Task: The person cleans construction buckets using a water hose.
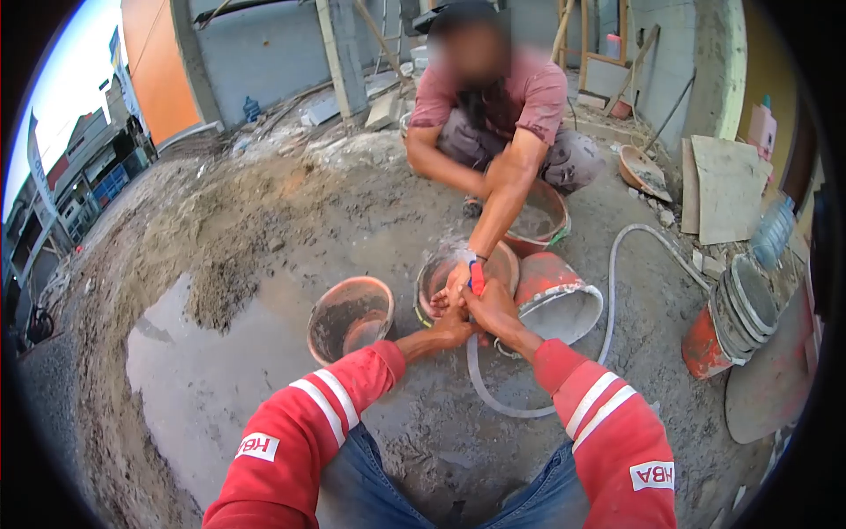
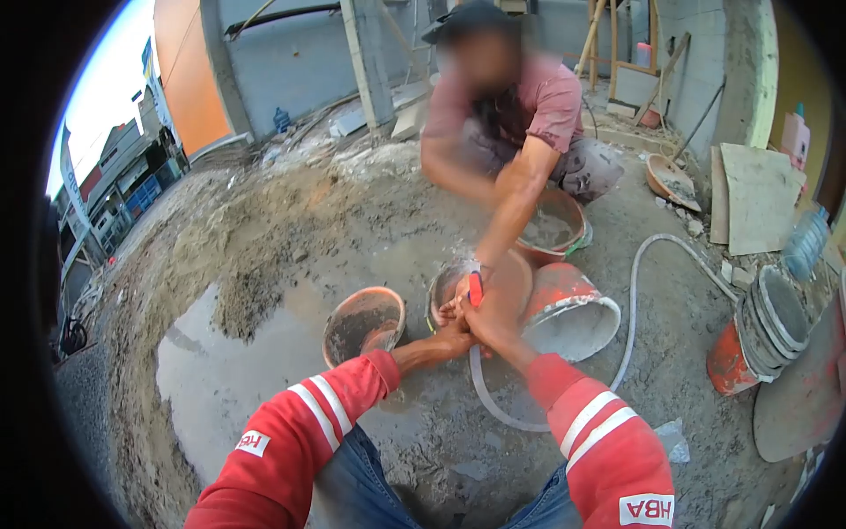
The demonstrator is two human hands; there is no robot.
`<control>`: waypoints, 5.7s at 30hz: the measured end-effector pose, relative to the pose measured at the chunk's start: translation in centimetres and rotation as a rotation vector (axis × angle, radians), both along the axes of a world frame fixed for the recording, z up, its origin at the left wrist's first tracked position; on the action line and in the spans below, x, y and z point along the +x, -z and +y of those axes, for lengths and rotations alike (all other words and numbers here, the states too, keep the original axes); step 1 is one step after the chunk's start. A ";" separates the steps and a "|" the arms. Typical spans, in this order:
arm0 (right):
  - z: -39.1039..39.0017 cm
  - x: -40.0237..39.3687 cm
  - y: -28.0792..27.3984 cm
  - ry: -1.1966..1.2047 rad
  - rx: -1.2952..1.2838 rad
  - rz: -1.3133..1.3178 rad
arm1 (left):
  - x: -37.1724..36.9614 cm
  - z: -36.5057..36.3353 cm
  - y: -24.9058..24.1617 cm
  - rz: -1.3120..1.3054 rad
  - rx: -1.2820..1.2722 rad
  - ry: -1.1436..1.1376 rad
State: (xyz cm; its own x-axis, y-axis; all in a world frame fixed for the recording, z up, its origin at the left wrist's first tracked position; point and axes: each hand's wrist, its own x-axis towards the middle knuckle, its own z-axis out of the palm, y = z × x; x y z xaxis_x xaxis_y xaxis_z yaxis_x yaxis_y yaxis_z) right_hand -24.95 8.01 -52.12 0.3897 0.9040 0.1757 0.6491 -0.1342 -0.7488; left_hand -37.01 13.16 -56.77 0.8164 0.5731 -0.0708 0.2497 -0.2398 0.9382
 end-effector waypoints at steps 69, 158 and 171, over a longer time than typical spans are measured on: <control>-2.5 -2.4 1.3 -0.122 0.019 0.046 | -2.3 -0.8 0.5 0.012 0.126 -0.102; 1.6 -0.4 0.3 0.042 0.364 0.070 | -28.9 17.5 9.6 1.060 0.165 -0.616; -1.2 0.6 -2.3 0.070 0.301 0.101 | -28.5 17.2 8.0 0.941 0.228 -0.587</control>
State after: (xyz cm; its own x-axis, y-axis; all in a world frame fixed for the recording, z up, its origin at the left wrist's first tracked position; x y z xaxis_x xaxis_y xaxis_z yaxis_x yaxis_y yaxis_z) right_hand -24.38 6.84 -49.87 0.4778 0.7879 0.3884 0.5665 0.0616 -0.8218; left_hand -65.50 30.40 -64.78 0.0944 0.9285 -0.3591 0.9635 0.0056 0.2677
